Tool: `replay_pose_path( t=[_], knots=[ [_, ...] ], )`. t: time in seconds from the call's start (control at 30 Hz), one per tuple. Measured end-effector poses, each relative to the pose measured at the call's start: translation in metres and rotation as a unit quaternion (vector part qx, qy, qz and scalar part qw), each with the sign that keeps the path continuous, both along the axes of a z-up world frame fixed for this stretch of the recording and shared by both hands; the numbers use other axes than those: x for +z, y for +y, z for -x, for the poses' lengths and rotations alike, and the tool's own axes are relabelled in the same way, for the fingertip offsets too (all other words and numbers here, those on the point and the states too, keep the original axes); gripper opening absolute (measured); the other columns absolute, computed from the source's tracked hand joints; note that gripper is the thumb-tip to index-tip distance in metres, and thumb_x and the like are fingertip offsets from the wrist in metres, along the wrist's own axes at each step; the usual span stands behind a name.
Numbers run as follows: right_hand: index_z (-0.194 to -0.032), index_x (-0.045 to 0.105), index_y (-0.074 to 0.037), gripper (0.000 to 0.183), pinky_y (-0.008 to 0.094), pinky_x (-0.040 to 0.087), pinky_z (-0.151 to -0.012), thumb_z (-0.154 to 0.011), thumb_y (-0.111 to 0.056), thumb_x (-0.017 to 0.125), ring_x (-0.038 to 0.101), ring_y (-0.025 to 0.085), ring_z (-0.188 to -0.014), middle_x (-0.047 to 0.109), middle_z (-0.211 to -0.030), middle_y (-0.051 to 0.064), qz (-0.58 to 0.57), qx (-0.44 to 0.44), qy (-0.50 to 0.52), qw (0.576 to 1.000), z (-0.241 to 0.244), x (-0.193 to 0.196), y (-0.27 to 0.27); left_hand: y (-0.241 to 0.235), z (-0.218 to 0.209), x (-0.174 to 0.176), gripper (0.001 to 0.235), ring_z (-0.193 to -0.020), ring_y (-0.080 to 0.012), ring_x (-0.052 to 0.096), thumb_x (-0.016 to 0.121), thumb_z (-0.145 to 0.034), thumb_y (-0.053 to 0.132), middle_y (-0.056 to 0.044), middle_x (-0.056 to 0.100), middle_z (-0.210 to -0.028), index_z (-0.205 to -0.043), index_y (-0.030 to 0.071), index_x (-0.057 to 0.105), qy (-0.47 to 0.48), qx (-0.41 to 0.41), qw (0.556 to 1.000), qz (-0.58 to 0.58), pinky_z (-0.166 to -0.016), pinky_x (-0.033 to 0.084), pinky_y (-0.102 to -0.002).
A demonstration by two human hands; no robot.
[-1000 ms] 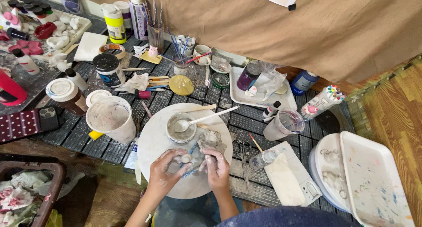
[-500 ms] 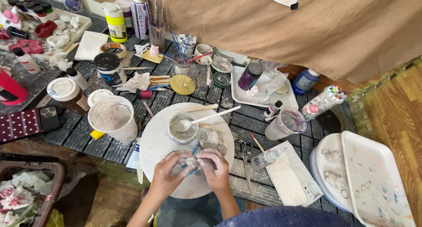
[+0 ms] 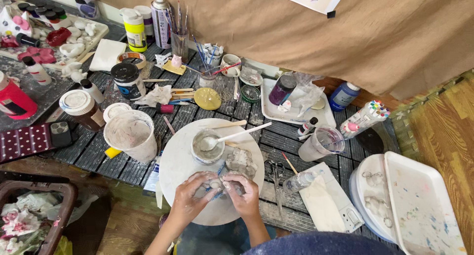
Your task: The person shapes a small lump of gray clay by hand on a rotating turntable. They repeatedly roll, pinch, and smooth the material to form a rounded shape, occasionally using a small sculpting tool to refine details.
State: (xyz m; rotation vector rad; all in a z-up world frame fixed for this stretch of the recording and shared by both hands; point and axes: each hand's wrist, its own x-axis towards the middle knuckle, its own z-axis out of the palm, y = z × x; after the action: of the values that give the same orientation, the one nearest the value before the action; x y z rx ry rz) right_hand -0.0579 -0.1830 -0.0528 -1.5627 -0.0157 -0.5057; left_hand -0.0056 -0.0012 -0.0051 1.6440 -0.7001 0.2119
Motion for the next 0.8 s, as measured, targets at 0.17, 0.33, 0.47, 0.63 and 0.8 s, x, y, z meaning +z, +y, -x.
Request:
replay_pose_path(
  t=[0.17, 0.33, 0.47, 0.63, 0.8],
  knots=[
    [-0.103, 0.073, 0.005, 0.015, 0.027, 0.062, -0.073, -0.088, 0.007, 0.073, 0.072, 0.015, -0.088, 0.072, -0.110, 0.014, 0.014, -0.009, 0.017, 1.000, 0.0012, 0.0003, -0.0012, 0.0002, 0.0015, 0.0024, 0.040, -0.100, -0.0266, 0.075, 0.085, -0.073, 0.001, -0.012, 0.077, -0.110, -0.112, 0.002, 0.074, 0.013, -0.007, 1.000, -0.011, -0.082, 0.060, -0.033],
    [-0.103, 0.074, 0.005, 0.015, 0.027, 0.060, -0.077, -0.089, 0.007, 0.073, 0.072, 0.016, -0.090, 0.074, -0.110, 0.014, 0.038, -0.010, 0.005, 0.999, 0.0017, -0.0009, -0.0023, 0.0013, 0.0014, 0.0015, 0.041, -0.103, -0.0269, 0.075, 0.084, -0.074, 0.001, -0.012, 0.078, -0.112, -0.113, 0.001, 0.073, -0.007, -0.015, 1.000, -0.016, -0.086, 0.060, -0.034],
    [-0.104, 0.075, 0.004, 0.014, 0.028, 0.061, -0.080, -0.090, 0.006, 0.071, 0.073, 0.016, -0.093, 0.074, -0.111, 0.014, 0.054, -0.008, -0.008, 0.998, 0.0017, -0.0016, -0.0045, 0.0008, 0.0022, -0.0010, 0.039, -0.103, -0.0271, 0.076, 0.084, -0.074, 0.001, -0.012, 0.077, -0.112, -0.111, 0.002, 0.073, 0.000, -0.027, 1.000, -0.012, -0.087, 0.060, -0.035],
    [-0.107, 0.074, 0.003, 0.013, 0.027, 0.060, -0.075, -0.095, 0.002, 0.067, 0.071, 0.015, -0.087, 0.074, -0.108, 0.013, 0.028, -0.001, 0.019, 0.999, 0.0025, -0.0020, -0.0040, 0.0024, 0.0017, -0.0031, 0.036, -0.104, -0.0278, 0.075, 0.083, -0.075, 0.000, -0.012, 0.076, -0.113, -0.110, 0.002, 0.074, 0.027, -0.043, 0.998, -0.026, -0.087, 0.060, -0.035],
    [-0.108, 0.072, 0.005, 0.013, 0.027, 0.058, -0.081, -0.096, 0.003, 0.067, 0.070, 0.015, -0.094, 0.074, -0.111, 0.014, 0.044, -0.038, -0.014, 0.998, 0.0029, -0.0015, -0.0014, 0.0013, 0.0013, -0.0007, 0.038, -0.107, -0.0284, 0.073, 0.082, -0.075, 0.000, -0.011, 0.076, -0.114, -0.111, 0.003, 0.072, 0.001, -0.026, 1.000, -0.015, -0.088, 0.059, -0.036]
  ],
)
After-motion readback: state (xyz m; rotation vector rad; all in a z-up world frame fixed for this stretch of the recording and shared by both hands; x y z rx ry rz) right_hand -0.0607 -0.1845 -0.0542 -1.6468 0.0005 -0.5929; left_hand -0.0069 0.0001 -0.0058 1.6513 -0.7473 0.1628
